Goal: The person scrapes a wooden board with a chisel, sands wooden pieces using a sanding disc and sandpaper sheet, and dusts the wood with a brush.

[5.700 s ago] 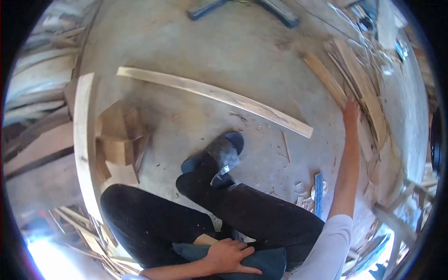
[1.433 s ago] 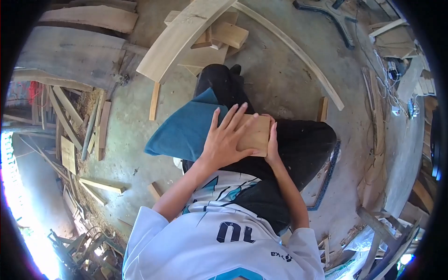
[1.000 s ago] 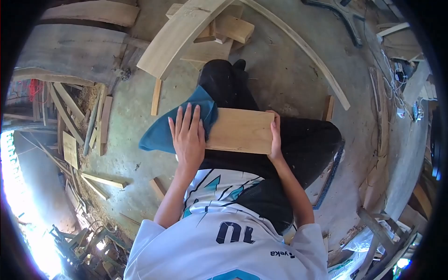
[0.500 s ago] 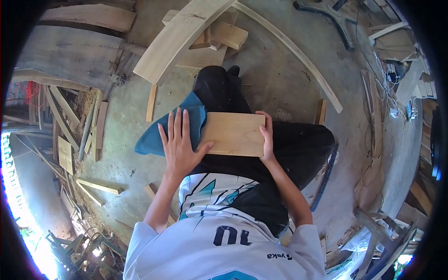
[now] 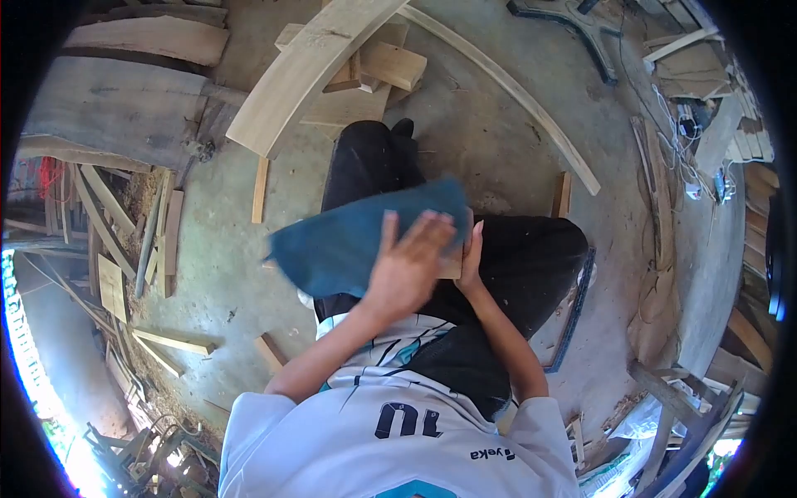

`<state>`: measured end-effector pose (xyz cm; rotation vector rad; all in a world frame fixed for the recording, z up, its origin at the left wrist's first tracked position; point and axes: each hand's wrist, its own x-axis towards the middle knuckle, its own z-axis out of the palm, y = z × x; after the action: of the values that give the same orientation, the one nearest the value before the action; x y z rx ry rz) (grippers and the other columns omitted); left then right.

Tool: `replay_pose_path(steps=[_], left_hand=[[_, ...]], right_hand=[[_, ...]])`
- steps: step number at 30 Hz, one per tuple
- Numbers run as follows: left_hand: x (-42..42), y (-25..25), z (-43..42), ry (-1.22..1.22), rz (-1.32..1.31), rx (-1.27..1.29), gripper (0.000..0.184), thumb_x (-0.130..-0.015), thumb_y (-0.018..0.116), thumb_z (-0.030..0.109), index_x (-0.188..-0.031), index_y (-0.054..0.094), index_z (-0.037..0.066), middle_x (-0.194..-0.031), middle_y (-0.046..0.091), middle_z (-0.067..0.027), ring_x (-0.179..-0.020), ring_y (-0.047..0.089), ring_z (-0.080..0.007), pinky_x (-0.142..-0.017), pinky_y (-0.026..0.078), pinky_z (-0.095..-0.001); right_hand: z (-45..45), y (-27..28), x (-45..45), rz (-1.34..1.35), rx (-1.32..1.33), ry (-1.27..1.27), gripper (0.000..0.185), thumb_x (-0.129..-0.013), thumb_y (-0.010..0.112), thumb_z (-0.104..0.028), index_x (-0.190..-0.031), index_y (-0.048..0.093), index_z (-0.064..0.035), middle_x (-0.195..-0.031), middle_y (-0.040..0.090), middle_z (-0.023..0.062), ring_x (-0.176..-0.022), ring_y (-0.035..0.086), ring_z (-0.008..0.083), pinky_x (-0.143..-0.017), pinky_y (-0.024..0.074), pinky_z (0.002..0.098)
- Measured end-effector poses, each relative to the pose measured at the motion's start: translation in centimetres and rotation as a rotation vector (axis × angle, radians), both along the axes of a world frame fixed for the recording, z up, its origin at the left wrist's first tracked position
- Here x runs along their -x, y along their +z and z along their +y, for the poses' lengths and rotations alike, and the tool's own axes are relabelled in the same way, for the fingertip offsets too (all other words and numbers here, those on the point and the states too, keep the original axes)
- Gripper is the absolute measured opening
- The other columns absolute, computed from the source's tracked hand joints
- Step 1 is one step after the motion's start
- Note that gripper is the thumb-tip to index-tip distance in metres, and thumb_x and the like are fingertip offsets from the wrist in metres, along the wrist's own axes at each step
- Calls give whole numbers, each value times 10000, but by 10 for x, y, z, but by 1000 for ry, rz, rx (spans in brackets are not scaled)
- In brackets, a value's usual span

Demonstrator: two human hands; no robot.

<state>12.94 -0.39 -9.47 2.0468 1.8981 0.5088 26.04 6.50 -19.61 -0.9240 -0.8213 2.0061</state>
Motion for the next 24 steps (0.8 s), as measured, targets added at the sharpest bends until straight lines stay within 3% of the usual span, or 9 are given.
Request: replay_pose_path(steps=[1, 3, 4, 6, 8, 14, 17, 22, 24], left_hand=[[-12, 2, 4, -131, -13, 17, 468, -977, 561, 229, -1410, 554, 53, -1515, 505, -87, -1462, 392, -260, -1192, 148, -654], [-16, -4, 4, -148, -46, -1, 487, -969, 569, 241, -1415, 548, 48, -1524, 496, -79, -1471, 374, -250, -1195, 151, -649], [-17, -4, 6, -164, -76, -15, 506, -962, 578, 253, -1420, 542, 43, -1533, 486, -70, -1481, 356, -240, -1197, 155, -643], [-2, 5, -4, -74, 46, 35, 555, -955, 584, 329, -1479, 508, 162, -1601, 391, -51, -1519, 267, -265, -1189, 107, -671], [23, 14, -13, 94, 114, 87, 558, -946, 577, 370, -1491, 501, 280, -1624, 348, -50, -1513, 267, -314, -1157, 85, -723], [93, 8, -36, 465, 300, 112, 479, -1006, 484, 252, -1482, 517, 213, -1626, 344, -68, -1520, 253, -330, -1176, 54, -691], [80, 9, -47, 266, 271, 148, 487, -1014, 469, 256, -1498, 504, 216, -1650, 305, -58, -1540, 188, -362, -1173, 33, -697], [10, 22, -18, -116, 115, 121, 513, -1018, 481, 314, -1530, 455, 291, -1661, 273, -35, -1549, 163, -339, -1166, 34, -711], [-11, 17, -1, -202, 19, 24, 506, -1018, 481, 321, -1523, 464, 296, -1645, 301, -37, -1539, 185, -339, -1159, 61, -723]], right_hand=[[-5, -64, -18, 40, -15, 39, 673, -1078, 171, -581, -1417, 437, -63, -1367, 534, 79, -1287, 500, 195, -1148, 339, 375], [-13, -33, -32, -183, -340, 12, 723, -1067, 165, -615, -1411, 469, -55, -1347, 563, 91, -1272, 522, 200, -1141, 351, 381], [-1, -19, -32, 148, 67, 86, 751, -1057, 164, -639, -1387, 505, -58, -1354, 566, 89, -1271, 525, 201, -1138, 358, 380], [-1, -5, -11, -46, 179, -127, 771, -1045, 159, -663, -1357, 531, -63, -1332, 585, 93, -1254, 534, 197, -1120, 375, 375], [4, -9, -2, 10, 85, -25, 815, -1004, 182, -735, -1387, 479, -80, -1363, 536, 66, -1282, 492, 197, -1116, 351, 342], [14, -10, 3, 83, -95, 67, 810, -1001, 166, -734, -1364, 467, -76, -1410, 515, 104, -1312, 482, 217, -1133, 335, 365], [18, -2, 3, 359, 35, 53, 812, -996, 176, -735, -1349, 481, -70, -1579, 390, 188, -1390, 440, 304, -1167, 332, 436], [14, 29, 8, 351, 204, 78, 972, -956, 168, -795, -1492, 391, -16, -1545, 438, 177, -1384, 453, 303, -1189, 297, 453], [14, 24, 4, 609, 372, 108, 1075, -893, 225, -868, -1523, 365, -8, -1538, 446, 170, -1395, 445, 332, -1204, 284, 463]])
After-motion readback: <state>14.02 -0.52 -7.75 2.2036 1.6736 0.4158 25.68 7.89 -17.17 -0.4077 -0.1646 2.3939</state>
